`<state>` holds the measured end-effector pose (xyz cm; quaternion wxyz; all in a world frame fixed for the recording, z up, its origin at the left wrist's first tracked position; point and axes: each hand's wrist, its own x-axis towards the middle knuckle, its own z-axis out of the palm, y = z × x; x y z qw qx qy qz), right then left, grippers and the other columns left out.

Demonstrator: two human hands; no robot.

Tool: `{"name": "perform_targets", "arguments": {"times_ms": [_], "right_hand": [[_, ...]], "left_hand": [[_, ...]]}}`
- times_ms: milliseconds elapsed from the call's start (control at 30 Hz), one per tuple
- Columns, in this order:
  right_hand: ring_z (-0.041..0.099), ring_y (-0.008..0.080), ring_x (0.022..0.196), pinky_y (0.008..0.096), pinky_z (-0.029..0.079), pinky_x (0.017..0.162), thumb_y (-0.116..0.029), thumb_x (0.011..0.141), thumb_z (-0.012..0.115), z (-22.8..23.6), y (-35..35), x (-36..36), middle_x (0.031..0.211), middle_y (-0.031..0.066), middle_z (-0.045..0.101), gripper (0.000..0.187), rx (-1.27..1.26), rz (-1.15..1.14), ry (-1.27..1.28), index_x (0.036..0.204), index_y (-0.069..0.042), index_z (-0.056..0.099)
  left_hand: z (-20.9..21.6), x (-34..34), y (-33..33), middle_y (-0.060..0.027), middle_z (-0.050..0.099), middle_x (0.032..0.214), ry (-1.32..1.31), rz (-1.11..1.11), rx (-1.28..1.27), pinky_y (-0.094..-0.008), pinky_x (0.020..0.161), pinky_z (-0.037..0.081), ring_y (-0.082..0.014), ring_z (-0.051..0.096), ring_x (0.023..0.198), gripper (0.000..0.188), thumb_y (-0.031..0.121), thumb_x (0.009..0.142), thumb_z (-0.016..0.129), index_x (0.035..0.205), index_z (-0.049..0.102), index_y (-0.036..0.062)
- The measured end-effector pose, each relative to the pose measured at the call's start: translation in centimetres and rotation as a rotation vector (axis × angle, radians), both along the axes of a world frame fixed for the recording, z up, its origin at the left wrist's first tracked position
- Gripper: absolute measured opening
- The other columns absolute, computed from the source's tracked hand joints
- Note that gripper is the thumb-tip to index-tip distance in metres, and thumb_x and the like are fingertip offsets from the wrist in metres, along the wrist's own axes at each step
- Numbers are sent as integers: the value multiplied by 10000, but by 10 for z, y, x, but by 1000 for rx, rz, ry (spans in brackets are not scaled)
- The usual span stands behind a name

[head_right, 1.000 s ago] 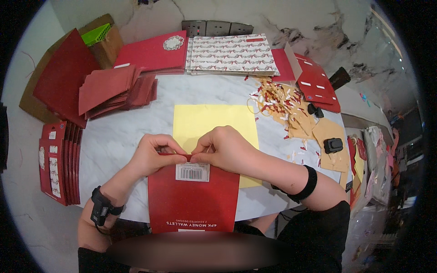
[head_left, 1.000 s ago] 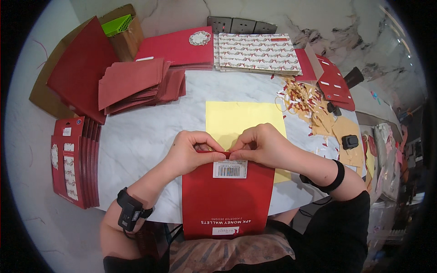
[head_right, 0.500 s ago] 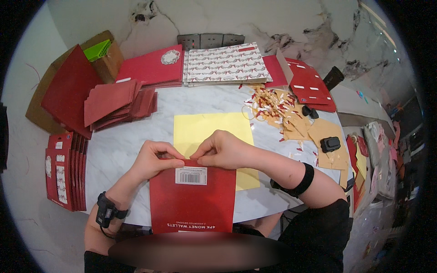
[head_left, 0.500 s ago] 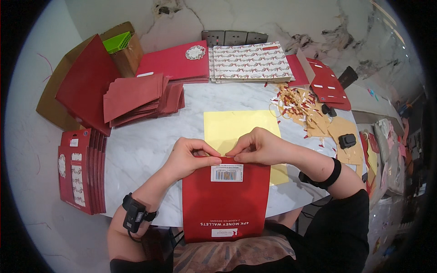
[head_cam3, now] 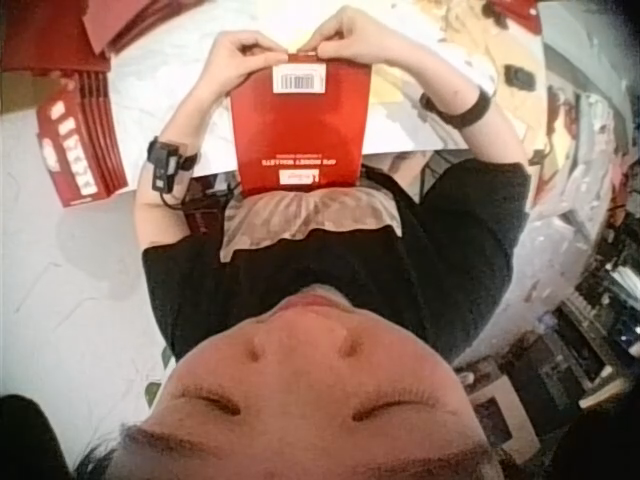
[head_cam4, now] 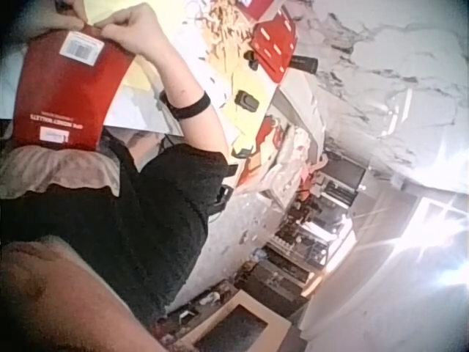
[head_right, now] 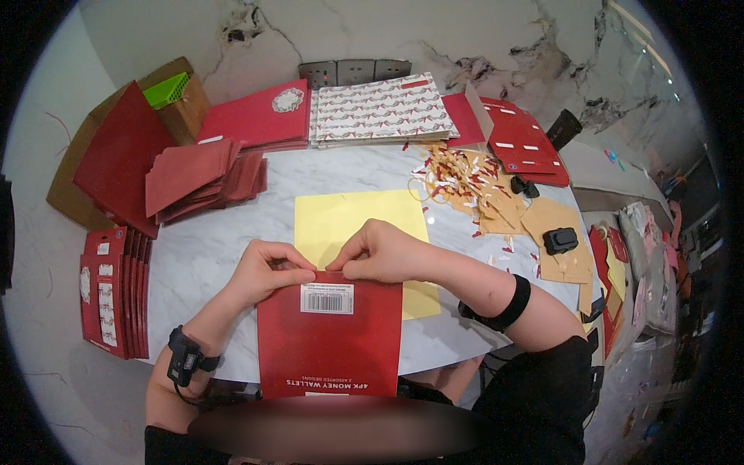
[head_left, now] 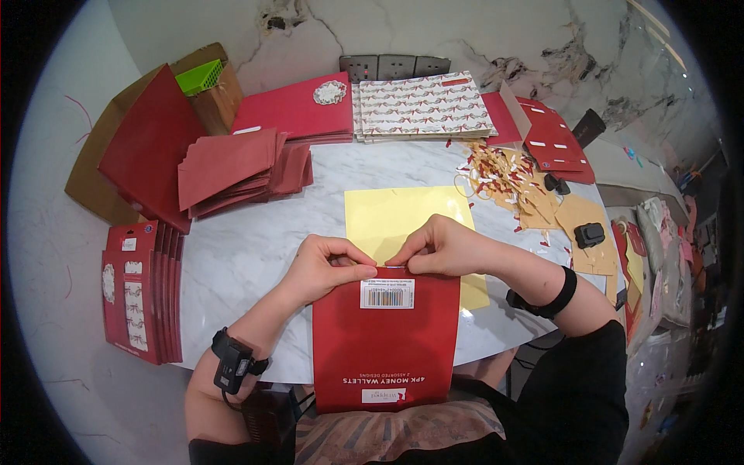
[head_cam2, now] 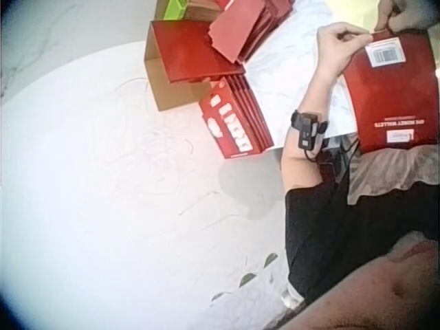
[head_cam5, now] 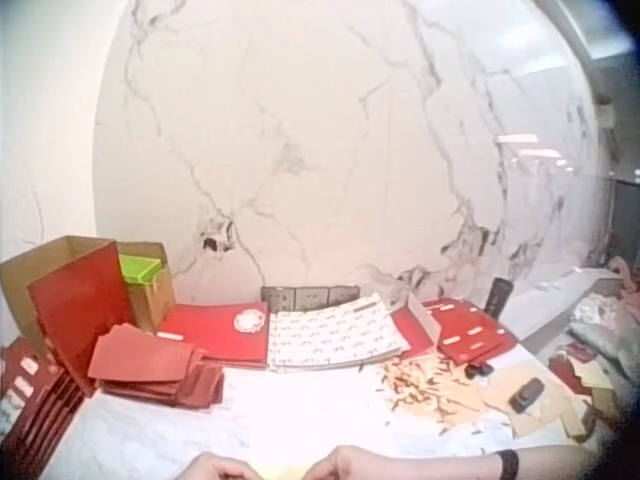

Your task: Assembling paper money wallets by folding the outer folder and inserting the inner card.

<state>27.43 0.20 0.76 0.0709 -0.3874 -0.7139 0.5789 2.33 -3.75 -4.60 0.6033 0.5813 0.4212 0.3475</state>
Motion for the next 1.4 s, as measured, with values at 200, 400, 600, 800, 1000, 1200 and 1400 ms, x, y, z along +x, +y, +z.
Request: {"name": "perform_targets", "arguments": {"times_ms": [200,400,600,800,1000,1200,1400], "right_hand": [[650,65,790,225,523,708,-154,827,792,12,3,10,890,73,737,313,-66,62,57,1060,43,724],[649,72,782,223,526,703,-159,841,782,117,11,36,849,49,719,255,391,-140,79,1018,17,731],[690,112,834,252,563,771,10,835,724,151,-12,23,915,71,737,196,967,-414,404,1029,39,720],[696,231,719,312,538,589,38,730,745,111,-19,-9,854,99,715,276,1686,-302,226,997,-28,717],[709,227,760,317,565,614,-13,708,694,92,-13,-22,872,96,708,275,1872,-156,232,983,-11,713],[707,221,862,305,573,695,-91,711,654,65,-15,-32,969,100,704,311,1937,-3,155,1005,-11,714],[703,219,883,307,568,735,-117,716,668,51,-19,-36,991,105,701,320,1909,95,101,1019,-20,708]], "left_hand": [[5,-6,4,-98,726,899,-119,22,18,-245,739,520,-118,663,816,190,121,881,719,1013,723,-15],[15,-23,14,-142,629,1266,-747,151,-186,-351,1009,477,-205,615,1142,738,606,1024,259,1405,460,6],[-2,-27,21,-134,571,1296,-766,333,-132,-402,1031,460,-225,570,1143,602,500,1054,332,1346,491,-2],[7,-22,13,-173,543,1365,-683,177,9,-399,1067,442,-255,560,1211,666,486,958,577,1395,452,0],[16,-27,9,-148,567,1350,-772,178,111,-397,1075,453,-247,557,1250,792,513,838,742,1412,443,56],[13,-32,8,-99,585,1336,-898,139,178,-413,1040,497,-229,585,1222,795,581,833,715,1393,466,74],[23,-31,3,-109,599,1309,-966,268,122,-394,974,545,-208,624,1161,555,402,949,627,1358,486,54]]}}
